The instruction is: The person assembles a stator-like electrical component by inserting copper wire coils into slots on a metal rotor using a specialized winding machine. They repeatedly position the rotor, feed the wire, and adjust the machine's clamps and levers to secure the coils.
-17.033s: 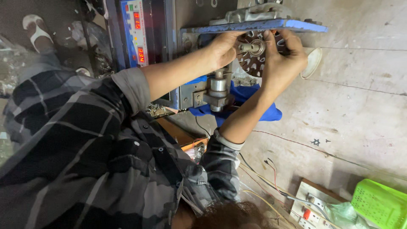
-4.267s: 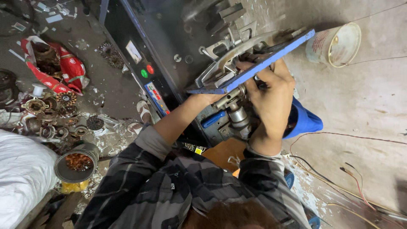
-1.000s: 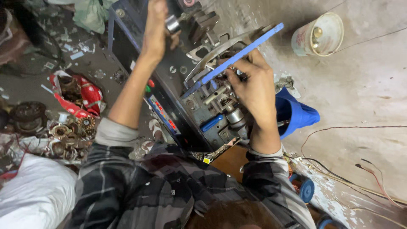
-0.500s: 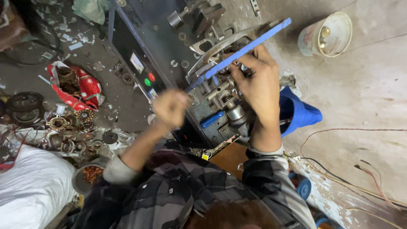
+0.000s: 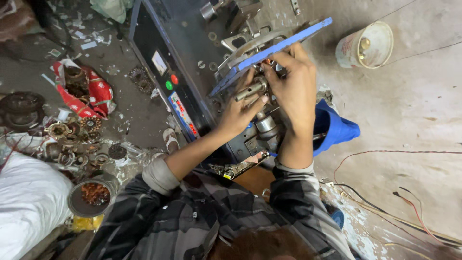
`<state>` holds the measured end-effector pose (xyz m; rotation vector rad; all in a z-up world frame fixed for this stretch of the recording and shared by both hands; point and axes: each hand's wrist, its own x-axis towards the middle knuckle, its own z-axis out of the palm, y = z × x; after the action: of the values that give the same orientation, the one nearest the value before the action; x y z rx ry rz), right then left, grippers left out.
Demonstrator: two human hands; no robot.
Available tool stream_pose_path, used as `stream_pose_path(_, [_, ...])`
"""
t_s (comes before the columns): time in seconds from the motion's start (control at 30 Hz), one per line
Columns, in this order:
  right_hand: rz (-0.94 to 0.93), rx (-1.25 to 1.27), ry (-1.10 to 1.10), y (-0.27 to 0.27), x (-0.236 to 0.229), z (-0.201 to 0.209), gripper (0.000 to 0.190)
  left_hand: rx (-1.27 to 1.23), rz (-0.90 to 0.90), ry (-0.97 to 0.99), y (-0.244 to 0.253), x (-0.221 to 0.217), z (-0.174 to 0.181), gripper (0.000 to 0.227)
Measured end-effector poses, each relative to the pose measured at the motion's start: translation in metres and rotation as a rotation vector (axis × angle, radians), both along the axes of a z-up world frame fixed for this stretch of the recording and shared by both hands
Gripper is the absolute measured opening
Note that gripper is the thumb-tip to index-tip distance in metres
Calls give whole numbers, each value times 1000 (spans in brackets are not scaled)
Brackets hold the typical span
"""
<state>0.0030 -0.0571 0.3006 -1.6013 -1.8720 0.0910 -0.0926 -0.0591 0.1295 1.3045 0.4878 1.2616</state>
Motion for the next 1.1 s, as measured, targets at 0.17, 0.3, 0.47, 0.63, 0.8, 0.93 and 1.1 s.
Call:
stream_pose_path(0.17, [5,32,-38,-3,4,-2,27,-173,-12,-90,0,0,4,76])
stream_pose_path(0.3, [-5,76,-56,-11,1,-2,31,-225,28,-64,-3,3,10,72])
stream_pose_path(0.47, [-36,137,-8,-30,4,-18,36,-221,-36,-187,-7,-2,12,68])
stream_pose_path(0.63, [-102,226,172,-39,22,-58,42,329,195,206,10,-17,8,71])
stream_pose_path(0.8, [-59,272,421,-36,36,-100,50,363,111,171,22,-25,5,70])
stream_pose_path(0.93, [-82,256,306,-38,41,-106,60,327,84,190,21,-25,5,70])
stream_pose_path(1.1, [-67,180,68,-36,40,-97,53,360,75,175,26,-27,5,69])
